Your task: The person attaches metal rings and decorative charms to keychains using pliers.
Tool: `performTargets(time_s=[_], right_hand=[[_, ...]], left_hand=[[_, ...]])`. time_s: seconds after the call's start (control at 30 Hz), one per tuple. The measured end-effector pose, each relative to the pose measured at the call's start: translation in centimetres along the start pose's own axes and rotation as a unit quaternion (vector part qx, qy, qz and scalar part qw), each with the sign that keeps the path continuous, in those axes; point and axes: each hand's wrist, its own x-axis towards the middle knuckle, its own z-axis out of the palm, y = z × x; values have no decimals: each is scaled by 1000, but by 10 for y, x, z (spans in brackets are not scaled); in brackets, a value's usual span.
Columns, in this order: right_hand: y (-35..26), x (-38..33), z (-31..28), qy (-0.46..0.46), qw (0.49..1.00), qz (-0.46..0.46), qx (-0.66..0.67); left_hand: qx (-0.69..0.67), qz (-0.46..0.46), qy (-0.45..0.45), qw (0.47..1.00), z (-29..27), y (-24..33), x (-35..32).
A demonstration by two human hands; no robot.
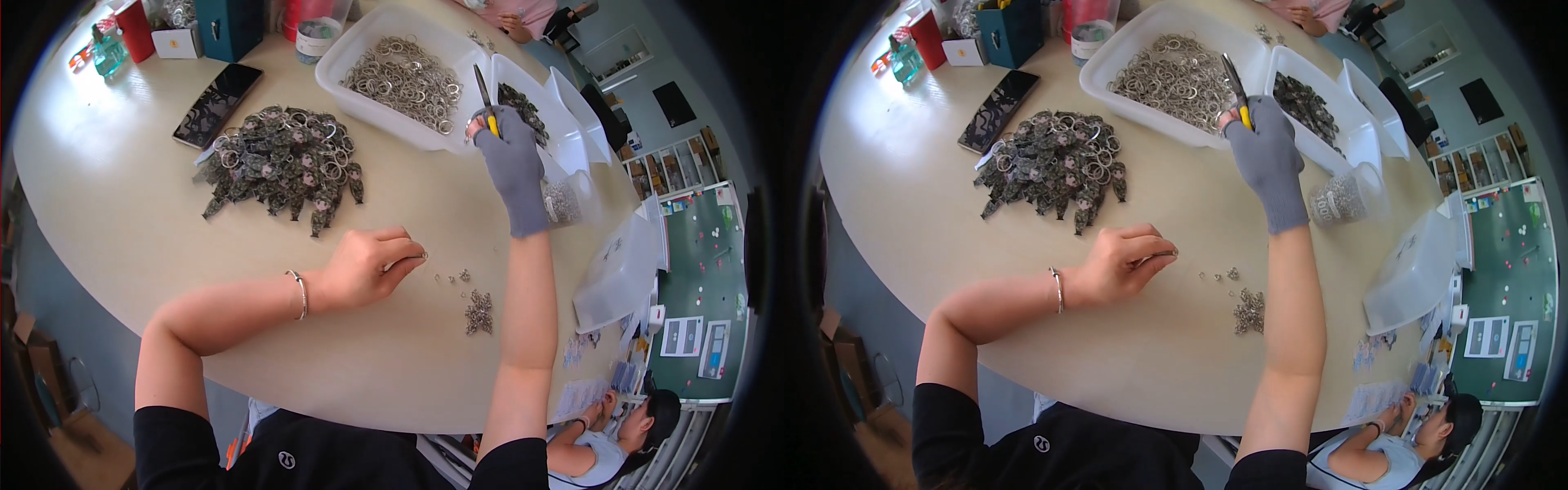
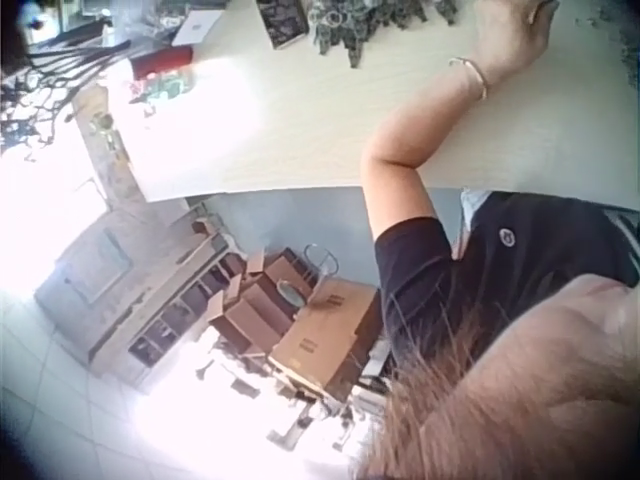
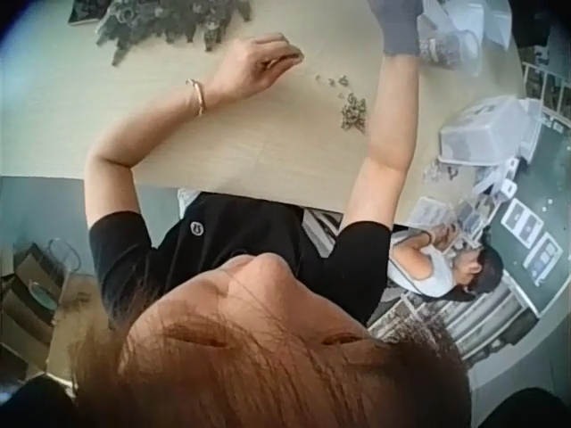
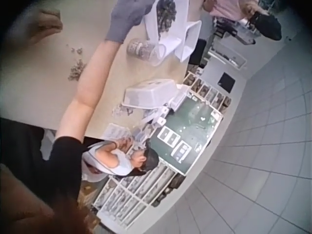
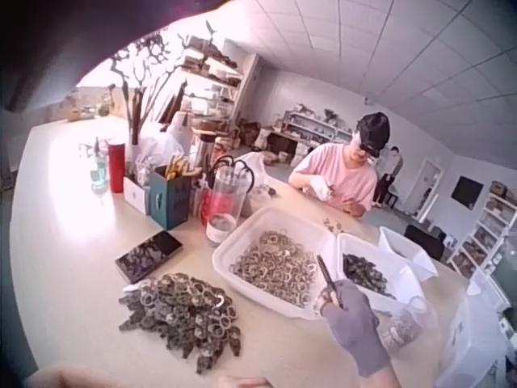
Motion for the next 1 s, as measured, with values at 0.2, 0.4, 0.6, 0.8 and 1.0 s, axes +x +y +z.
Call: performTargets(time_s=[0.2,0.4,0.6,0.8,1.0], right_hand=[[-30,-104,-13,-110,928,94,344],[-38,-147,-16,-110,884,170,422],[-45,-153,-19,-131,885,137,426],[-53,-155,-17,-119,883,127,436],[-51,-156,-17,-119,880,156,433]], left_hand=[[-33,-21,1,999,0,11,-1],[-42,2,-19,999,2,18,-7],[-22,41,-7,999,2,24,-9],[-17,55,-3,998,2,25,-9],[-23,60,11,998,2,24,-9]])
